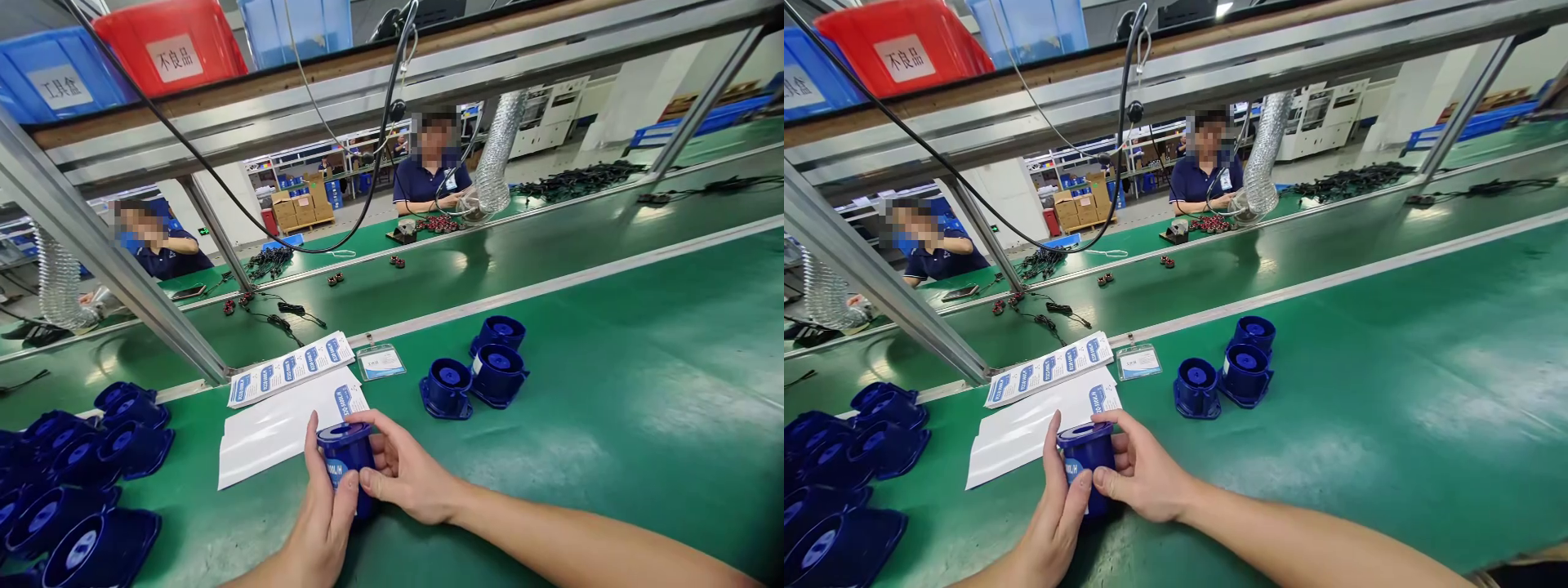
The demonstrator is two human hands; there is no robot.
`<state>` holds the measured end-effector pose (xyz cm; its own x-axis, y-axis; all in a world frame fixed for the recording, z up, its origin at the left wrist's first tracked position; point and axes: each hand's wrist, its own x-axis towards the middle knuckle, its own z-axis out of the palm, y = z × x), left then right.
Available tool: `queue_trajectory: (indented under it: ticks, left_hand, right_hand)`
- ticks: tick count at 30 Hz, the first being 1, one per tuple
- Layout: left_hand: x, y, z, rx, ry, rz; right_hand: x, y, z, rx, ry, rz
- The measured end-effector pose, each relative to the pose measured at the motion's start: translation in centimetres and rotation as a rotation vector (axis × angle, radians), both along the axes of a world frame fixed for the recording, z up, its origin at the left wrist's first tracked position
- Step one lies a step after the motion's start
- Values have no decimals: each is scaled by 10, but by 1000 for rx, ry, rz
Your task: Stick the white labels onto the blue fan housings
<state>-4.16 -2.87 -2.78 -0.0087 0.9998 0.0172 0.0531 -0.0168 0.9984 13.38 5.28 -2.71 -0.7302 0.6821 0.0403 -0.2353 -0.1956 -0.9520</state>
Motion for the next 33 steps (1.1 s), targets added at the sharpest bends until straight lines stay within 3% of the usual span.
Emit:
queue_trajectory:
  ticks: [4,7,11,15,23,33]
  left_hand:
    - [-11,3,-2,21,69,-206]
    - [-17,7,-7,61,62,-286]
    - [-21,9,-6,73,-49,-254]
    - [-23,12,2,-53,-151,-124]
    - [-14,8,1,11,37,-10]
    - [-22,12,-1,53,52,-185]
  right_hand:
    - [4,7,-2,-14,34,27]
    - [4,13,-5,-34,88,65]
    - [2,16,-7,-63,184,94]
    - [0,13,-7,-46,134,107]
    - [-5,-2,-2,-16,-78,-56]
    - [0,7,-5,-67,-5,-38]
